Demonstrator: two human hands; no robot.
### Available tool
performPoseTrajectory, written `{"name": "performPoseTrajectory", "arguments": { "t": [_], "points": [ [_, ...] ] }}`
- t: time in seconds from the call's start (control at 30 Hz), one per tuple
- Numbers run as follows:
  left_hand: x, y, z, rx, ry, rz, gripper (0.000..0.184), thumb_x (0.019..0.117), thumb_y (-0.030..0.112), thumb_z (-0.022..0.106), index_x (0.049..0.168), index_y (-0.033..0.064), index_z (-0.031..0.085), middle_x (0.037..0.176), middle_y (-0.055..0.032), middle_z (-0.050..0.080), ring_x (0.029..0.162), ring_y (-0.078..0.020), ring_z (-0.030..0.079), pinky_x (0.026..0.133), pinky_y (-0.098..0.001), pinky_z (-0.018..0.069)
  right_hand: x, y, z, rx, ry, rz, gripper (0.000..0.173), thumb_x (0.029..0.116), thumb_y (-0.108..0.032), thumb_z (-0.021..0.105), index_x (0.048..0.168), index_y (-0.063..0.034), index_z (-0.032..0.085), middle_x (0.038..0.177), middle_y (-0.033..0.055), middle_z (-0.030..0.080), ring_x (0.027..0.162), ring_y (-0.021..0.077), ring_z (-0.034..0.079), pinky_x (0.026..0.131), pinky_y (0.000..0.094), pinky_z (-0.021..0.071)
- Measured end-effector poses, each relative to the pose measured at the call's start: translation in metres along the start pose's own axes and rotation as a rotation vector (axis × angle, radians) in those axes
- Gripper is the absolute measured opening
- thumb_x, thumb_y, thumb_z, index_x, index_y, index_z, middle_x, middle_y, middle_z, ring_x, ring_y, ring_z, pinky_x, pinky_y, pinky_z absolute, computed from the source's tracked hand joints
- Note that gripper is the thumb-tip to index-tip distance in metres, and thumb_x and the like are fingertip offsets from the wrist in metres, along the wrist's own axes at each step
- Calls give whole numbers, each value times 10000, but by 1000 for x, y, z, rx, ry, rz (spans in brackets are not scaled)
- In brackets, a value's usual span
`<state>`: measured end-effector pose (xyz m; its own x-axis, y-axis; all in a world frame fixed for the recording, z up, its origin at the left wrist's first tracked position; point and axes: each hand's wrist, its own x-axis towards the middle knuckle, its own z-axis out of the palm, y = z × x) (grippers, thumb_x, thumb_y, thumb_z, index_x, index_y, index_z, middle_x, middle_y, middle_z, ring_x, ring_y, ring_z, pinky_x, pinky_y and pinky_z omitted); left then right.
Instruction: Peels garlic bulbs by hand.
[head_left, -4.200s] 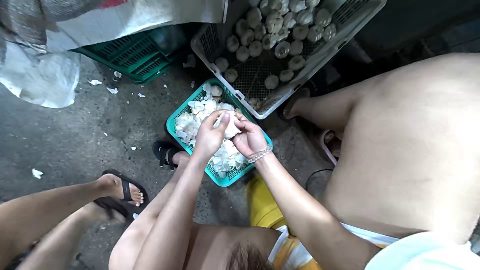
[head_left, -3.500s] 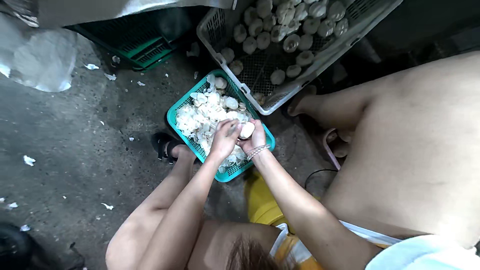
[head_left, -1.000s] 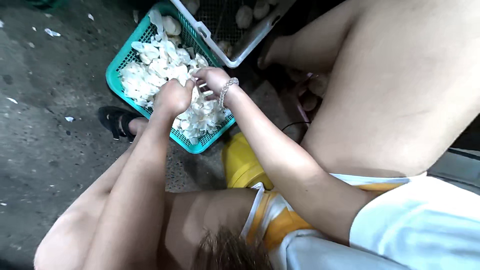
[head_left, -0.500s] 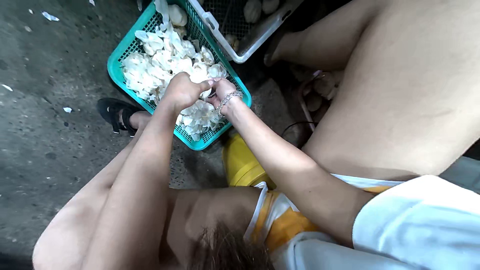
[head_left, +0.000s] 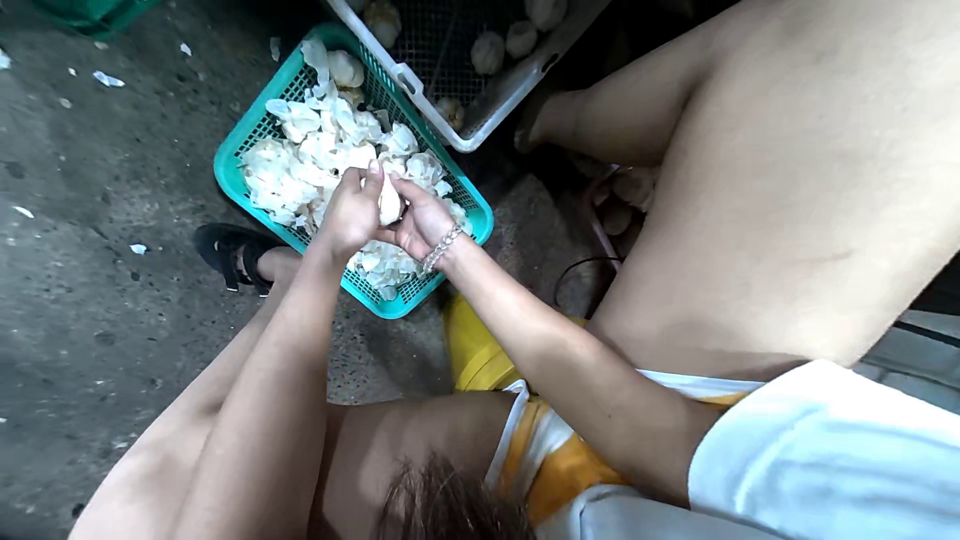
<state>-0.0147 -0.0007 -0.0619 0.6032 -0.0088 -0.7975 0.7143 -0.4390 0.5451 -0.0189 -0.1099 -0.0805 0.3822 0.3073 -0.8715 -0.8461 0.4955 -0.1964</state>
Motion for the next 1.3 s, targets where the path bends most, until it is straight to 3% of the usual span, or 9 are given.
{"name": "performPoseTrajectory", "arguments": {
  "t": [0.17,0.4,0.63,0.77,0.87,0.97,1.03,1.17,1.3],
  "points": [
    [-2,7,5,286,198,26,468,1105,372,407,1219,-45,585,1129,-301,641,1124,-458,613,922,-675,428,-8,10,5,134,-30,-51,332,1132,-262,318,1389,-93,443,1168,113,576,982,188,614,820,339,540],
    [-5,4,14,139,324,180,303,1047,261,497,872,16,534,785,-114,534,771,-253,549,723,-493,424,-26,6,23,146,126,-155,224,1120,-187,360,1274,-77,480,1069,76,552,917,154,579,785,327,516],
    [-8,-7,18,110,393,263,330,1044,186,469,732,85,435,668,-6,401,634,-138,435,641,-370,376,-27,11,26,79,218,-159,143,1104,-171,418,1157,-84,519,996,72,564,825,154,572,694,324,502],
    [-10,2,16,67,356,157,373,1101,245,438,793,44,497,713,-27,430,666,-142,454,671,-365,392,-22,9,26,-19,226,-163,196,1111,-205,404,1199,-76,522,1001,86,576,820,169,576,696,341,506],
    [-6,0,7,-129,192,127,443,1128,357,387,1080,-16,620,894,-90,608,784,-121,602,771,-344,520,-15,-7,23,-28,190,-115,326,1121,-260,387,1362,-58,472,1107,136,598,892,205,621,764,357,547],
    [-3,-6,-4,-240,36,232,335,1082,136,496,1366,-21,580,1133,-92,648,816,-32,598,764,-217,509,-8,-21,10,43,108,-135,362,1117,-311,397,1399,-88,445,1101,100,575,875,166,608,749,292,539],
    [-3,-7,-8,-263,68,260,271,1005,7,578,1262,-16,660,1087,-50,693,758,3,609,721,-186,522,-7,-28,3,77,85,-133,270,1103,-300,432,1265,-103,522,994,68,595,766,138,608,646,259,531],
    [-7,7,-13,-63,122,167,165,1018,55,595,1125,0,708,893,-27,670,675,-5,576,665,-191,503,-8,-35,-2,50,63,-98,163,1059,-220,455,1082,-95,556,872,89,607,641,167,592,536,285,509],
    [-16,25,-4,240,94,142,241,1058,50,483,1189,-53,657,1141,-208,675,1021,-254,649,936,-426,499,-7,-30,-6,45,65,-70,262,1065,-319,389,987,-122,543,737,56,579,512,121,525,427,235,417]
  ]
}}
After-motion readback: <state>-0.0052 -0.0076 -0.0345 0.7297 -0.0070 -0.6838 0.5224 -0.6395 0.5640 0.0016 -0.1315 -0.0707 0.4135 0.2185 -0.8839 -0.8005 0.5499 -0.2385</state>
